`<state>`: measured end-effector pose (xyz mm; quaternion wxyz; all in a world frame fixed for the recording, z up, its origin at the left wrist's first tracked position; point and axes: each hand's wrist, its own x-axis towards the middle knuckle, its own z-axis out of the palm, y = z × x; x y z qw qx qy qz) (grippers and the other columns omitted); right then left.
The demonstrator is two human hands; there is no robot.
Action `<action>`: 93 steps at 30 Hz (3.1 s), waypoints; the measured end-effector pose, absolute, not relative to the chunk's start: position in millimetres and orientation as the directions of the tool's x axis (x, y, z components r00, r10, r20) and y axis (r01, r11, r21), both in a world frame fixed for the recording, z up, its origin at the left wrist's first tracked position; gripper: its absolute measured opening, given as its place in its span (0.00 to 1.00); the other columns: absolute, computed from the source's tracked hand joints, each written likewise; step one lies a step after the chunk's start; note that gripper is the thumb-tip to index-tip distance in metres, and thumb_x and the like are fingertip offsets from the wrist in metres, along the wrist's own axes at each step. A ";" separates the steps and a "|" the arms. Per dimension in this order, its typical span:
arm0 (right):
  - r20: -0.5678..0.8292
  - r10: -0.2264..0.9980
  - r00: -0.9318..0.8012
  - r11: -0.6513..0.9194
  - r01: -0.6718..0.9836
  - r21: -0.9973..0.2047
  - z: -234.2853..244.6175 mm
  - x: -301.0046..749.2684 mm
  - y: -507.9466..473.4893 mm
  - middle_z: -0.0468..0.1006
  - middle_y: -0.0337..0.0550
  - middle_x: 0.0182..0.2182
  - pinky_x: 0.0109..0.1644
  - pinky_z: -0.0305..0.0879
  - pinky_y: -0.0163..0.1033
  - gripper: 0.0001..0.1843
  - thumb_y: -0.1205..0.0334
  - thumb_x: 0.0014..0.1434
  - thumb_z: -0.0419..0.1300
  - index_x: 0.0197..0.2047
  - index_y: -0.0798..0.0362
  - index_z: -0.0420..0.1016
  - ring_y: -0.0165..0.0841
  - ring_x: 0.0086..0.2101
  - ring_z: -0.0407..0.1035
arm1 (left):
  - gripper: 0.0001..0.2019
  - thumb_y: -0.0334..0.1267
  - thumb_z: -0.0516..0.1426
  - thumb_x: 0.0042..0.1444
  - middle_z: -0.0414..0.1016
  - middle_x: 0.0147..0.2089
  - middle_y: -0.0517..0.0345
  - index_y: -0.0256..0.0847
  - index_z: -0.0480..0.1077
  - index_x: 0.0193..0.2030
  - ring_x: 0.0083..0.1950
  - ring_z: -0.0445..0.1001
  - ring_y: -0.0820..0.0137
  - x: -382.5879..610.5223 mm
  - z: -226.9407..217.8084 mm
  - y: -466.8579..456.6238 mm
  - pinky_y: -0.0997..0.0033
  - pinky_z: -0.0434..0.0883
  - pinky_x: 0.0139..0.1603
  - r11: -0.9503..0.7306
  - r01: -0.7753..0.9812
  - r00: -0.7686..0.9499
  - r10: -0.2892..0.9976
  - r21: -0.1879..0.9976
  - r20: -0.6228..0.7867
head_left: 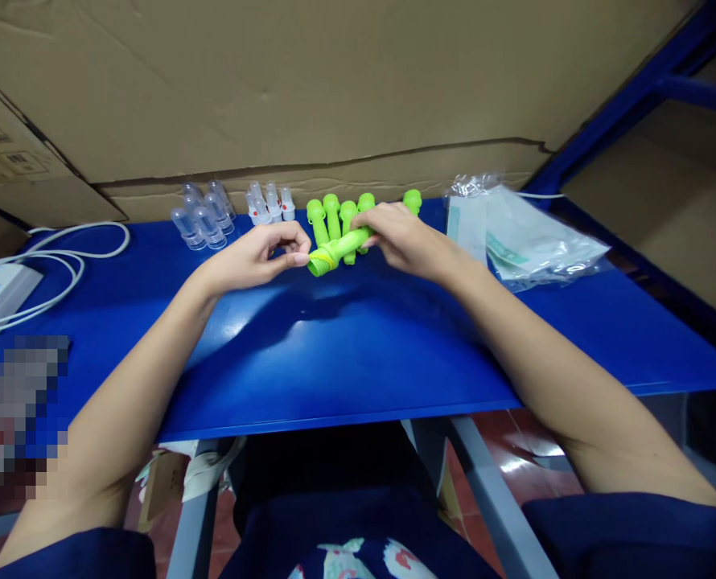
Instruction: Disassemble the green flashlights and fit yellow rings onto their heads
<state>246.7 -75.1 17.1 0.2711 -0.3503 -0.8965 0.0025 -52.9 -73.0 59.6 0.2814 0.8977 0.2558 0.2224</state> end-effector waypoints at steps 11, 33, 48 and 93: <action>0.442 0.719 -0.536 0.689 0.632 -0.354 22.1 244.0 -83.1 0.70 0.39 0.31 0.39 0.63 0.40 0.06 0.65 0.70 0.51 0.49 0.49 0.66 0.34 0.30 0.64 | 0.14 0.52 0.52 0.76 0.77 0.43 0.52 0.44 0.66 0.44 0.44 0.76 0.64 -42.7 11.6 -48.6 0.60 0.75 0.51 -0.824 0.455 0.469 0.544 0.338 0.696; 0.426 0.825 -0.371 0.547 0.713 -0.438 7.2 202.8 -104.9 0.76 0.51 0.39 0.49 0.71 0.51 0.06 0.68 0.71 0.52 0.48 0.51 0.67 0.45 0.42 0.74 | 0.10 0.31 0.50 0.73 0.80 0.46 0.49 0.41 0.72 0.46 0.49 0.79 0.60 -44.7 10.6 -57.7 0.59 0.76 0.54 -0.616 0.777 0.385 0.632 0.134 0.673; 0.318 0.824 -0.469 0.567 0.685 -0.459 27.9 253.4 -76.1 0.81 0.47 0.40 0.44 0.66 0.45 0.10 0.66 0.68 0.57 0.52 0.50 0.71 0.40 0.37 0.72 | 0.15 0.37 0.46 0.78 0.79 0.43 0.48 0.40 0.72 0.45 0.45 0.77 0.62 -42.4 21.7 -63.0 0.61 0.71 0.50 -0.797 0.597 0.645 0.413 -0.087 0.643; 0.364 0.929 0.066 0.009 0.980 -0.200 -13.6 270.8 -60.4 0.72 0.72 0.58 0.56 0.69 0.61 0.26 0.66 0.69 0.51 0.66 0.63 0.73 0.58 0.53 0.71 | 0.08 0.32 0.61 0.49 0.79 0.40 0.52 0.44 0.68 0.36 0.40 0.76 0.61 -95.4 21.7 -27.4 0.59 0.72 0.47 -0.317 0.835 0.228 0.943 0.450 0.243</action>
